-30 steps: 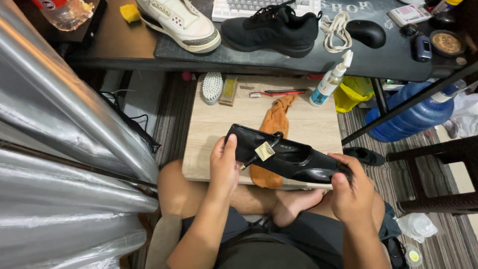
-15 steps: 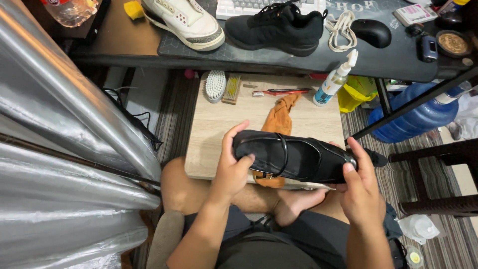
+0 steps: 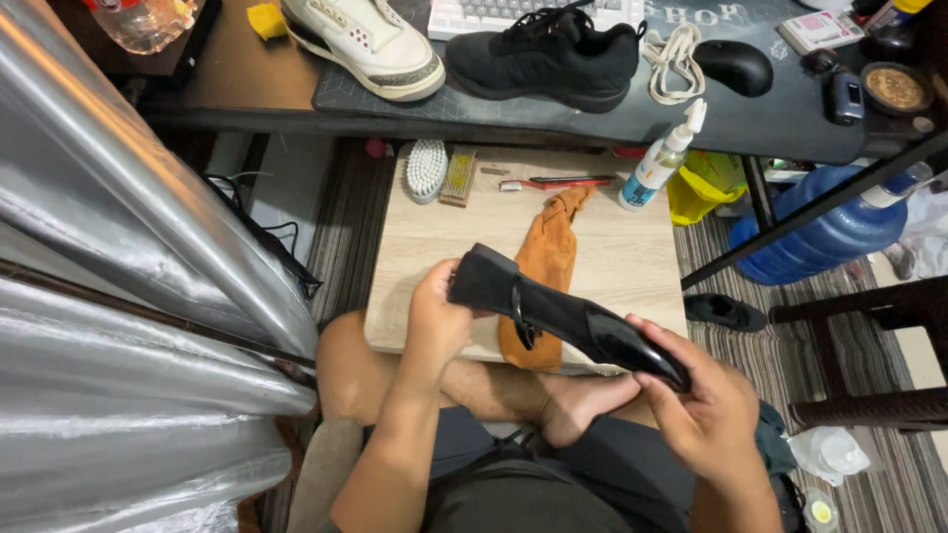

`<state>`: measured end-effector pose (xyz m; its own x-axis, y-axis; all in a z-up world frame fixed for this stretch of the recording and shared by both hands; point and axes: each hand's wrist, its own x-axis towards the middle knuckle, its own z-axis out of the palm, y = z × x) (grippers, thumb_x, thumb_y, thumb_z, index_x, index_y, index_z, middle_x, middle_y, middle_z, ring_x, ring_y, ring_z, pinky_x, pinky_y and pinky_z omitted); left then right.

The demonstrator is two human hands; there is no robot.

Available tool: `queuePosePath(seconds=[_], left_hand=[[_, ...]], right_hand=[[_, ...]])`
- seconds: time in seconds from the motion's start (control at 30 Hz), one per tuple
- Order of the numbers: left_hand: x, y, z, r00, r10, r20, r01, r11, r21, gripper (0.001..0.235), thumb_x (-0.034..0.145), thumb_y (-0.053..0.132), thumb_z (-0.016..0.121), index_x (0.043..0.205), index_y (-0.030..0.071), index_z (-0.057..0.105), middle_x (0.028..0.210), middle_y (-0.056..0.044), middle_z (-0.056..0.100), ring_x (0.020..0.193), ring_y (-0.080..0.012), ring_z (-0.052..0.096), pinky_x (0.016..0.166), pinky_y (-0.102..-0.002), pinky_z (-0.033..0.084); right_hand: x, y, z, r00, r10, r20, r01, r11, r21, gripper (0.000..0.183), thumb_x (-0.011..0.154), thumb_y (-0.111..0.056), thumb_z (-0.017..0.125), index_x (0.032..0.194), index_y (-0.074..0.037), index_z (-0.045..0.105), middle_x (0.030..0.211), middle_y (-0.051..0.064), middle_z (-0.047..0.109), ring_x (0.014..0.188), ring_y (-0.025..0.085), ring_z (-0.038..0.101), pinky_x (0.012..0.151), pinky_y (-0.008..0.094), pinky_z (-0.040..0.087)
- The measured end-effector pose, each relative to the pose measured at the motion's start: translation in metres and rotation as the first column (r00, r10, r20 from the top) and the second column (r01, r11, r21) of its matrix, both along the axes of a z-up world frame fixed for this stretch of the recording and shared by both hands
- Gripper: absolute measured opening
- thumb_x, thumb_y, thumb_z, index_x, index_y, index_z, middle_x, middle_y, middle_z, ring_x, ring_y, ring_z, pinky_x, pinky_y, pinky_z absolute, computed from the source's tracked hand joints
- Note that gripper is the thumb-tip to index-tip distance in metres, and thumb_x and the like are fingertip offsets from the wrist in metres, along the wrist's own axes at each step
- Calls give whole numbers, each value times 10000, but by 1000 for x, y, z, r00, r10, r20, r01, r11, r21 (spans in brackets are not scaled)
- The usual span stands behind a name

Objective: The person wipes a black loafer with a brown cloth, turning the shoe to clean the sides, heel, and sole. They then rub the shoe with their bare hands to buff the surface and inspect the shoe from multiple angles.

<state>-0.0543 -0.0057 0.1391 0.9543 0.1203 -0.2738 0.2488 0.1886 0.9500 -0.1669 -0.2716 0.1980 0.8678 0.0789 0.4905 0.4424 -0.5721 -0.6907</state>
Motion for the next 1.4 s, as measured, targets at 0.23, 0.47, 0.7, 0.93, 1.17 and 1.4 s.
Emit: queuePosePath(seconds=[0.23,0.47,0.7,0.93,1.17,1.4], left_hand=[[19,7,-66,901,208,380,-66,933,-353,398,843,-163,654,1208,-4,659,1123,-154,724,1009,-202,682,901,-302,569],[8,3,-47,942,232,244,-46,807,-589,354,860,-115,676,1196,-3,662,1151,-166,718,1062,-247,689,945,-336,567],[-10,15,-32,986,49,157,106,546,-831,485,782,-47,527,1259,-14,608,1220,-218,672,1105,-335,664,943,-406,570],[-18,39,-11,948,-286,136,261,462,-847,667,1032,550,323,1156,21,709,970,-132,743,871,-289,699,688,-394,535],[-29,58,9,764,-483,428,645,597,-478,382,858,175,858,1080,56,571,887,-101,712,718,-145,699,615,-227,572],[-30,48,-13,659,-369,655,712,586,-387,461,745,-13,851,1059,-126,533,762,-271,683,601,-196,640,495,-222,499]], right_hand=[[3,4,-1,981,132,-141,-124,990,67,610,825,2,622,1428,-3,524,1430,152,618,1332,229,608,1148,313,453],[11,6,-2,907,208,-366,-192,978,80,854,719,42,601,1538,-17,365,1584,168,459,1478,238,431,1228,344,280],[15,11,-14,856,126,-501,-159,987,-24,1216,586,-304,951,1582,-92,287,1648,101,367,1520,205,341,1226,352,243],[24,-7,-49,995,101,5,-95,952,-291,1139,614,-345,945,1548,-22,379,1454,183,543,1286,350,527,1122,461,372],[29,-3,-65,972,-26,234,128,893,-431,1047,617,25,768,1554,16,301,1468,241,494,1320,440,517,1068,559,404],[39,6,-71,983,-103,151,123,984,-128,1122,582,100,871,1563,81,327,1232,215,610,1110,424,628,893,423,555]])
